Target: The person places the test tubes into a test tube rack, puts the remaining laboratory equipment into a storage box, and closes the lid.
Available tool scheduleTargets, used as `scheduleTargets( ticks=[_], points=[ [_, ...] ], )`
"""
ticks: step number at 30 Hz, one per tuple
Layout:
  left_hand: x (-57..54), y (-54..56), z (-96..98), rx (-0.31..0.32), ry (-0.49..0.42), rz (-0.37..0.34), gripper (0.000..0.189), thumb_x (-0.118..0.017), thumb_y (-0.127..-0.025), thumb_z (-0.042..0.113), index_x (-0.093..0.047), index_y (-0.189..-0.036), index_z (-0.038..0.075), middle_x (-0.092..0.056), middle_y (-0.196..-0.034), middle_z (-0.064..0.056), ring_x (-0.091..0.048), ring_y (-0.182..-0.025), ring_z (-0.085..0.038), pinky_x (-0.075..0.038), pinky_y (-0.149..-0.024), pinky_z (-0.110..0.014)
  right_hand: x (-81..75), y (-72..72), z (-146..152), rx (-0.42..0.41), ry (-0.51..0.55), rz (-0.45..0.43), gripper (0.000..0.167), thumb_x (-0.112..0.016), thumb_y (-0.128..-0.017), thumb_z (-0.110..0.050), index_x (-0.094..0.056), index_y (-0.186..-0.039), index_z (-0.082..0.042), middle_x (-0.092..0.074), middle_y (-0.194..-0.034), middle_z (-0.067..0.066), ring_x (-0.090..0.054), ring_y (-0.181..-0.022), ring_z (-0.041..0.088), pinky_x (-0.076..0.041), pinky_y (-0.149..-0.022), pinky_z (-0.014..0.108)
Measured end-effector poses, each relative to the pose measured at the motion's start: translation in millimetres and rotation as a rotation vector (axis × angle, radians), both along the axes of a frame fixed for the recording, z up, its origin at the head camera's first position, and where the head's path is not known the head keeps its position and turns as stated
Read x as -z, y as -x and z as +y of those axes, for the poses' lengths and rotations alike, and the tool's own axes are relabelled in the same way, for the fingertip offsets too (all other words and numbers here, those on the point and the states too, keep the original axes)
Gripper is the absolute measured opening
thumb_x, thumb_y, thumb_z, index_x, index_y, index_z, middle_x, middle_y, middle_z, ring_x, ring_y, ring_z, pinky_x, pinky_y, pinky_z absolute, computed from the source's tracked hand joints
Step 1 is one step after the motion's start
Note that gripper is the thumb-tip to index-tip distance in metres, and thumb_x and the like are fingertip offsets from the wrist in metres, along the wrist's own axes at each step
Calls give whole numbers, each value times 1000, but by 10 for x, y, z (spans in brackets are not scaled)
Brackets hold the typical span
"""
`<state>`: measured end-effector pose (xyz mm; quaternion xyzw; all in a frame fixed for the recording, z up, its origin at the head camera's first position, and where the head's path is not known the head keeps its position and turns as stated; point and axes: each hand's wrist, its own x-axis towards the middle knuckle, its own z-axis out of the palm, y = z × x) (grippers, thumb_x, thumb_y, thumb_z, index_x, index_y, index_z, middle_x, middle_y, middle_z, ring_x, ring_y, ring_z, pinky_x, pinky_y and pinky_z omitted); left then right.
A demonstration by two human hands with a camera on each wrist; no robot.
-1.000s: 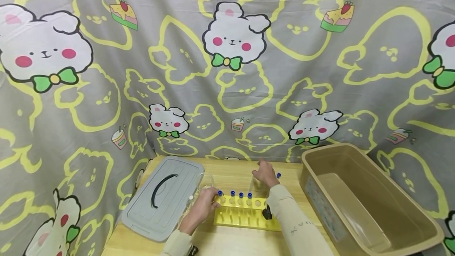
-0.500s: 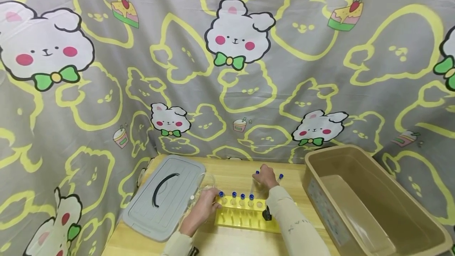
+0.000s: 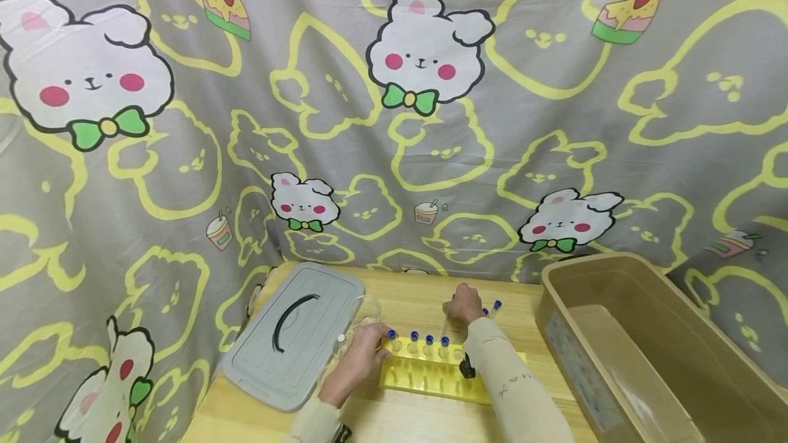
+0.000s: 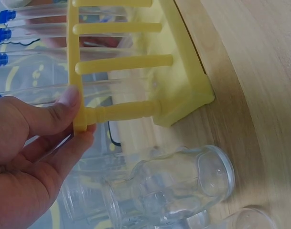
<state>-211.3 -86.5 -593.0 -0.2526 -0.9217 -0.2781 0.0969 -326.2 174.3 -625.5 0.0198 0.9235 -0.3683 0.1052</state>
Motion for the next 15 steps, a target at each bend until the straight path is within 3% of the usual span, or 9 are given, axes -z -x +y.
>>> scheduleTargets(
  ticks=[5,15],
  points=[
    [-4,18,10,-9,2,-7,24,-89,-72,1,-75,-91,7,-74,-90,-4,-70,-86,-17,-58,-77,-25,9,20,-25,-8,-19,8,28,-76,-85,-8,-56,-97,8,-57,-78,17,-56,-68,29,-49,-57,36],
    [4,2,11,-30,3,-50,27,-88,-72,-1,-76,-96,6,-75,-94,-4,-70,-90,-18,-59,-81,-25,13,30,-73,-6,-70,41,27,-77,-83,-5,-56,-93,9,-57,-75,17,-61,-64,29,-51,-54,36]
  ],
)
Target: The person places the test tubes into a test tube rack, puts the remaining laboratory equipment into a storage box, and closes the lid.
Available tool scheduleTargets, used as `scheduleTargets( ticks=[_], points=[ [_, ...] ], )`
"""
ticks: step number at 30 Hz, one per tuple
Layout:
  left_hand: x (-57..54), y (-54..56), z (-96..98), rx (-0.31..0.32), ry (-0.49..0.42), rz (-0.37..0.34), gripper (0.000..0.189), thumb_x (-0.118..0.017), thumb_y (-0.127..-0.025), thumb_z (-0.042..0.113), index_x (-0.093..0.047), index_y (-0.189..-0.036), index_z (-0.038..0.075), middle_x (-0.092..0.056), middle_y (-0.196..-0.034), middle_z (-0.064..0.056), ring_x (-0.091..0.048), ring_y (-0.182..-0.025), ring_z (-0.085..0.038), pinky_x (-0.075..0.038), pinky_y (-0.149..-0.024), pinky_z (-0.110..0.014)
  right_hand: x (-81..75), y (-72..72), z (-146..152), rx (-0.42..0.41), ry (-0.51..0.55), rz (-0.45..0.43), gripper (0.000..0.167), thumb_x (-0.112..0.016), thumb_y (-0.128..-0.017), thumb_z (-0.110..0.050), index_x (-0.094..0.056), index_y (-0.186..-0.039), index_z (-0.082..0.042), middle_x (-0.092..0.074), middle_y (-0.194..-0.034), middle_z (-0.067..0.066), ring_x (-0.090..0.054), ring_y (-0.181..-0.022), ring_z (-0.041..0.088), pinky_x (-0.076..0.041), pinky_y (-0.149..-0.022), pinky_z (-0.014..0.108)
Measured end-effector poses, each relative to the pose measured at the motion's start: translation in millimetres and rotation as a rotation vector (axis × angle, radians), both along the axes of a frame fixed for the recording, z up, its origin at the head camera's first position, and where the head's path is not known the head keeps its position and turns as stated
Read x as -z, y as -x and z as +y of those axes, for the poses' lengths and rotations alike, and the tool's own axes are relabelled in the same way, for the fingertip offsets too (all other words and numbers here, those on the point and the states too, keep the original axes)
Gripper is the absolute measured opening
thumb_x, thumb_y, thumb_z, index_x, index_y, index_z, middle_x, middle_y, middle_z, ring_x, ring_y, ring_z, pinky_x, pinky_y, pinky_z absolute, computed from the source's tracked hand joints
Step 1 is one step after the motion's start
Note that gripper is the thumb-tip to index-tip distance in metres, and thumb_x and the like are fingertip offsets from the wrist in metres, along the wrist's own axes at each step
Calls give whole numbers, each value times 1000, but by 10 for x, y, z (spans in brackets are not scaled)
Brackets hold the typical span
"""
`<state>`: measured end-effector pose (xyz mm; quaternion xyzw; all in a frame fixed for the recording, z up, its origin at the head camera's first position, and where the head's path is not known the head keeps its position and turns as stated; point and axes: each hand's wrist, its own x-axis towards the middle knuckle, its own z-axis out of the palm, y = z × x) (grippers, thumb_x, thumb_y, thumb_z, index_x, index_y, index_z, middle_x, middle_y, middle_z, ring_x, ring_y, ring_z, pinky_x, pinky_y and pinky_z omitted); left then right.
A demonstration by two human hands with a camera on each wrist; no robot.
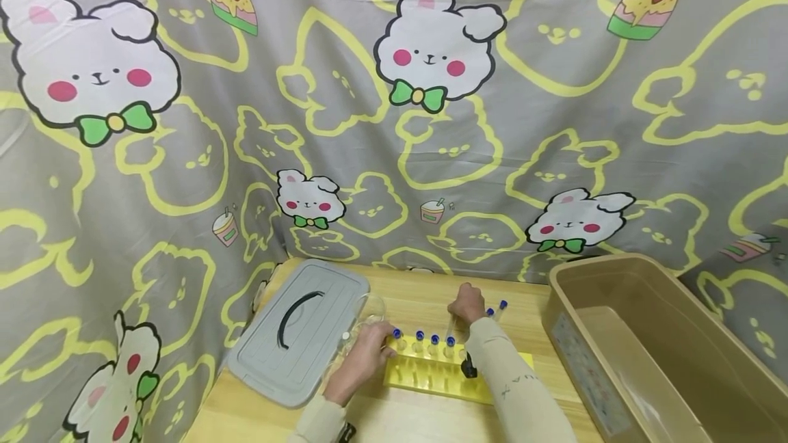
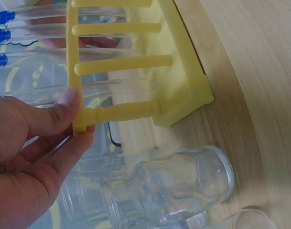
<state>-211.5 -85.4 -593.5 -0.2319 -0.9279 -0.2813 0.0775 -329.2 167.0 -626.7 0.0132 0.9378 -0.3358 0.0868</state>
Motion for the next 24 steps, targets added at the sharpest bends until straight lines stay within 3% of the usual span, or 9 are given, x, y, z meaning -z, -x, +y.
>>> scheduleTargets(
  ticks=[11,17,24],
  points=[
    [-49,-29,19,-23,2,-48,28,-88,-73,-2,-76,-97,5,-74,-96,-5,-70,-92,-20,-59,-80,-25,-45,-39,27,17,23,-47,13,-65,-85,2,-52,-89,4,-54,-76,16,-55,-65,27,-45,-54,34],
    [-37,-39,12,-18,6,-32,26,-88,-73,-2,-76,-94,5,-74,-95,-6,-70,-90,-21,-59,-79,-25,-86,-56,43,34,46,-31,8,-58,-82,4,-52,-88,6,-50,-69,12,-50,-60,24,-43,-52,30],
    [-15,-17,13,-14,-13,-33,26,-87,-74,-2,-75,-97,2,-75,-96,-11,-72,-91,-26,-60,-79,-27,-152,-16,91,49,65,4,24,-56,-86,2,-54,-107,15,-54,-77,17,-51,-69,30,-44,-59,36]
  ],
)
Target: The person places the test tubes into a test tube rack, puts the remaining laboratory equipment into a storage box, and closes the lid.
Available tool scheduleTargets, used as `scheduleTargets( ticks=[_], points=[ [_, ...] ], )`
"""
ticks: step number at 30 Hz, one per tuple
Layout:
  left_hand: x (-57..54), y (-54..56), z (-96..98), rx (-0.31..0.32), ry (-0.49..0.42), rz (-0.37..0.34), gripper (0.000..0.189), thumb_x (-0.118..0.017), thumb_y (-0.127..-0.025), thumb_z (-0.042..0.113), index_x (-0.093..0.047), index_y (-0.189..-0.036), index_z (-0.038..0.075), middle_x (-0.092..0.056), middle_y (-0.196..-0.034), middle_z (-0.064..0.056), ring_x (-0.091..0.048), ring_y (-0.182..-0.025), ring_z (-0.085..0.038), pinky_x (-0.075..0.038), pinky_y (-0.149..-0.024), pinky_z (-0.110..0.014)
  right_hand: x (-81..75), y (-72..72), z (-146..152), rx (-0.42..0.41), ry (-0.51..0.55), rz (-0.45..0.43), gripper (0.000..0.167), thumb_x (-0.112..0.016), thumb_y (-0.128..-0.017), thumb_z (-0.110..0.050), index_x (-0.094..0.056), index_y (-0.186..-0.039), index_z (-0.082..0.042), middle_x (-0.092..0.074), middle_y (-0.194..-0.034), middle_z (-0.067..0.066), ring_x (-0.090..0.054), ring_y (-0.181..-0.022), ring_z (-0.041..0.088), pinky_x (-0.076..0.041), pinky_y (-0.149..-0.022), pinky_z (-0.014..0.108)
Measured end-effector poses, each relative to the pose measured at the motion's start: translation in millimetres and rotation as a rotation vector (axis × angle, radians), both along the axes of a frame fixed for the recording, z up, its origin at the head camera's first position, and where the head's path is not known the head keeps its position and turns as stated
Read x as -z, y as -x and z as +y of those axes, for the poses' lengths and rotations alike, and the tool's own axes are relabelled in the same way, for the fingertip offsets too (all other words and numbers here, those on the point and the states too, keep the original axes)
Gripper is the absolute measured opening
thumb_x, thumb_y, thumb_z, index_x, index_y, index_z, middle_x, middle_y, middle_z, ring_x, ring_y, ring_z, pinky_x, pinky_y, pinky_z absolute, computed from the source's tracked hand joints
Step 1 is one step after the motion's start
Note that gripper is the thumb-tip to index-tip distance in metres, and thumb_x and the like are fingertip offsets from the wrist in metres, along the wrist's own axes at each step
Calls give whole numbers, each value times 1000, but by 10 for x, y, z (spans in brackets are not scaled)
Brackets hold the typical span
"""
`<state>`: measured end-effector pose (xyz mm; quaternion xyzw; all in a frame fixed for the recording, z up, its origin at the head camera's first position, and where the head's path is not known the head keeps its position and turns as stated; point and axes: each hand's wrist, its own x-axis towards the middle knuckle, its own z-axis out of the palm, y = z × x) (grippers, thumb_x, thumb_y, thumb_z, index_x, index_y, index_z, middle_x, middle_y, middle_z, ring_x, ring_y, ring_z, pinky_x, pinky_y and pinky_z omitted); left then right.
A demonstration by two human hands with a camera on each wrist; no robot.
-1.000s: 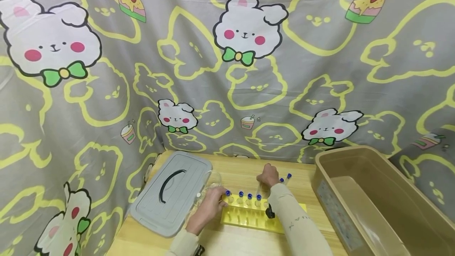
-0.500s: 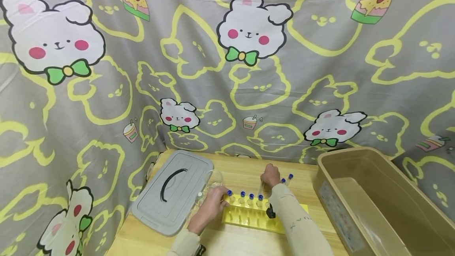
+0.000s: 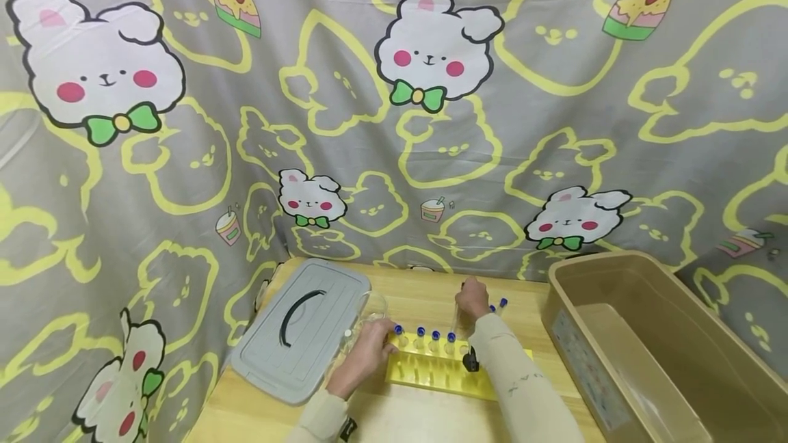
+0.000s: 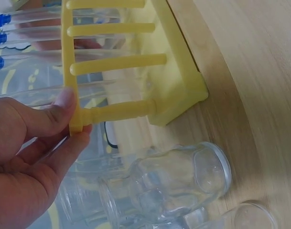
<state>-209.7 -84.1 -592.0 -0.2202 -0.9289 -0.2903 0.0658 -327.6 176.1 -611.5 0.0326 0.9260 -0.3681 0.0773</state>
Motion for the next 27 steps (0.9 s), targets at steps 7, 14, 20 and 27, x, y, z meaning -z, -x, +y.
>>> scheduleTargets(
  ticks=[7,14,20,27],
  points=[
    [-4,-10,5,-7,-23,-31,26,-86,-76,-3,-75,-99,-1,-75,-101,-14,-72,-96,-29,-60,-81,-28,-172,32,70,36,15,44,40,-60,-86,-1,-53,-121,16,-62,-98,29,-58,-79,36,-53,-70,44],
    [3,10,2,-6,-2,-23,26,-87,-75,-1,-75,-98,2,-75,-99,-12,-71,-92,-25,-60,-80,-29,-333,-7,142,48,103,80,61,-54,-89,-3,-39,-146,13,-66,-89,20,-54,-62,20,-46,-53,30],
    [-2,3,2,-2,-19,-43,26,-86,-76,-4,-75,-99,1,-75,-101,-14,-71,-94,-29,-61,-80,-29,-377,-101,214,35,72,154,56,-56,-92,-3,-43,-144,12,-60,-75,6,-50,-55,13,-40,-50,27],
    [-27,-9,3,-11,-37,-62,26,-84,-77,-6,-75,-100,1,-74,-102,-15,-71,-94,-30,-61,-80,-29,-563,-247,226,55,71,234,51,-58,-97,-4,-45,-143,11,-66,-96,18,-64,-74,25,-52,-61,34]
  ],
)
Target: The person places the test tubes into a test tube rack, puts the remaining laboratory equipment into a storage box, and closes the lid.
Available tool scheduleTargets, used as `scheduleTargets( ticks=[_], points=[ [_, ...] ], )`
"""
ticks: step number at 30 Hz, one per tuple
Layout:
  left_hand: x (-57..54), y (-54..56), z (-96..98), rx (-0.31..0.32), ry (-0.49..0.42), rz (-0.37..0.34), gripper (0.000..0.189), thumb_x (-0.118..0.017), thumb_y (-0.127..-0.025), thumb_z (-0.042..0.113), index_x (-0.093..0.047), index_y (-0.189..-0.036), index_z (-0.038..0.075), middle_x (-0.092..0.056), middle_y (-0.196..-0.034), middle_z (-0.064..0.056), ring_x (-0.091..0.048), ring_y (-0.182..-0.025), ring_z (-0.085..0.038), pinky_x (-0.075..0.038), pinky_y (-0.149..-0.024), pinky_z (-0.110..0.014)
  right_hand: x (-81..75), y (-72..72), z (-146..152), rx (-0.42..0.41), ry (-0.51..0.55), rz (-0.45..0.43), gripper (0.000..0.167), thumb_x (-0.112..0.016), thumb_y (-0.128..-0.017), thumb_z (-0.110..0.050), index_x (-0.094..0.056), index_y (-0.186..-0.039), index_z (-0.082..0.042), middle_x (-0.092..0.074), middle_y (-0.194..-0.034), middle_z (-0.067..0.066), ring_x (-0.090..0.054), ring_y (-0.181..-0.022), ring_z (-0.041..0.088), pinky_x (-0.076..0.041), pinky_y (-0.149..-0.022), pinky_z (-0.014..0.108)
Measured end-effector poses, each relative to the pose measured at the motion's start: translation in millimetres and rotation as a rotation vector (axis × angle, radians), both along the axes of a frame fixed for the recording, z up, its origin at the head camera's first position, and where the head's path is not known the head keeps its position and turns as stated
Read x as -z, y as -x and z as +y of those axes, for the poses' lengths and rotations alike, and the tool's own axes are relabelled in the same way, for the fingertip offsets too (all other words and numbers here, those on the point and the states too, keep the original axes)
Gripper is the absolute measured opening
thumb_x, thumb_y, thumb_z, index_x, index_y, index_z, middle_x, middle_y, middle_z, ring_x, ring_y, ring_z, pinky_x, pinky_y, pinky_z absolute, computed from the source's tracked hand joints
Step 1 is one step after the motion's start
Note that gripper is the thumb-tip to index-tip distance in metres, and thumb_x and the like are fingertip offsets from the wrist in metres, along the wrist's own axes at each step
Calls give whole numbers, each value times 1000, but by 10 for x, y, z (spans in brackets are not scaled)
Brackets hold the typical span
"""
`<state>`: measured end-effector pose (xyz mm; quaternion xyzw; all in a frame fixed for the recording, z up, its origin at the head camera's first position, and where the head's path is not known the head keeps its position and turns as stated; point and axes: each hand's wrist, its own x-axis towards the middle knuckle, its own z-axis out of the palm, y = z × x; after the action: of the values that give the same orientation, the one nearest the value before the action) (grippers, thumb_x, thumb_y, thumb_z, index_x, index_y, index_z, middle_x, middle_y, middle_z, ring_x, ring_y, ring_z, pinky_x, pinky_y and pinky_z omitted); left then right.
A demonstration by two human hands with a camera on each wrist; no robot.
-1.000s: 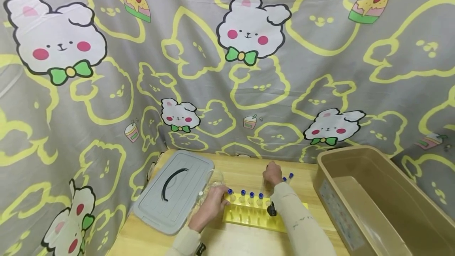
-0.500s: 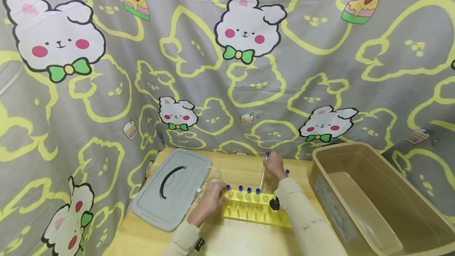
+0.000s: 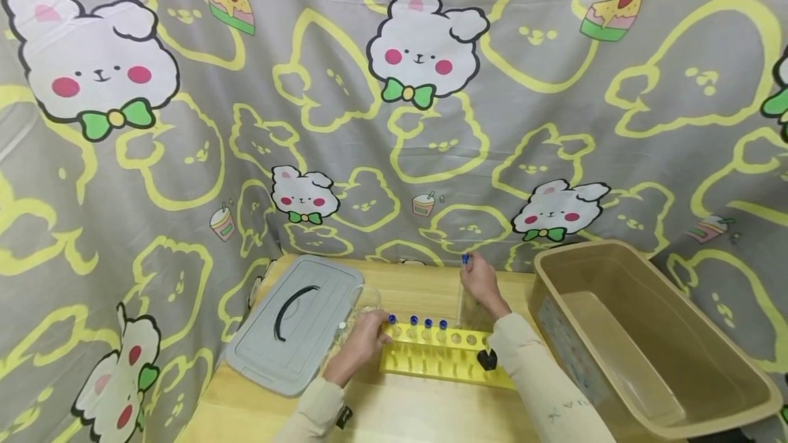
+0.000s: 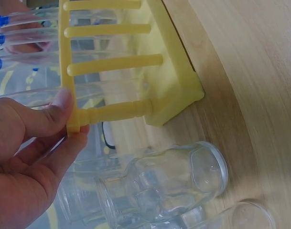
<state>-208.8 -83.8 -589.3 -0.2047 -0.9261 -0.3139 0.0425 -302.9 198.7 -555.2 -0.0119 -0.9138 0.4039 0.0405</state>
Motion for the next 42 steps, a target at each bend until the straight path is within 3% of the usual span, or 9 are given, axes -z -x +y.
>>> scheduleTargets(
  ticks=[8,13,20,26,35,42],
  points=[
    [-4,2,8,14,-6,-10,23,-84,-78,-5,-74,-98,1,-74,-101,-14,-71,-94,-29,-60,-79,-27,-136,-131,35,4,174,8,51,-53,-100,0,-39,-148,8,-59,-107,23,-65,-89,33,-63,-68,40],
    [-8,-4,-3,4,33,35,24,-85,-77,-4,-74,-97,1,-74,-99,-13,-71,-93,-28,-61,-79,-30,-201,-214,50,2,184,30,51,-54,-102,-3,-39,-150,6,-59,-110,22,-66,-90,31,-63,-67,37],
    [-43,-17,-17,-5,7,-8,26,-83,-77,-7,-75,-100,1,-74,-101,-12,-70,-95,-27,-61,-81,-29,-320,-334,58,34,209,79,50,-57,-101,-4,-43,-149,2,-60,-107,20,-65,-90,29,-62,-66,30],
    [-37,-16,-11,3,2,-6,26,-83,-76,-8,-75,-100,0,-74,-100,-14,-70,-94,-28,-60,-80,-30,-379,-460,83,35,247,112,51,-58,-100,0,-44,-149,0,-59,-108,20,-64,-96,34,-64,-73,41],
    [-14,-21,-3,12,7,-6,26,-83,-73,-10,-75,-95,2,-71,-90,-9,-68,-85,-24,-59,-75,-26,-377,-633,60,28,321,195,41,-58,-103,-3,-50,-143,-4,-59,-108,20,-62,-96,30,-64,-74,43],
    [9,-13,-5,24,26,54,26,-87,-72,-6,-74,-93,3,-70,-88,-6,-68,-84,-23,-60,-76,-29,-421,-785,31,8,400,226,39,-56,-104,-3,-48,-142,2,-57,-110,23,-62,-99,35,-63,-72,32]
  ],
)
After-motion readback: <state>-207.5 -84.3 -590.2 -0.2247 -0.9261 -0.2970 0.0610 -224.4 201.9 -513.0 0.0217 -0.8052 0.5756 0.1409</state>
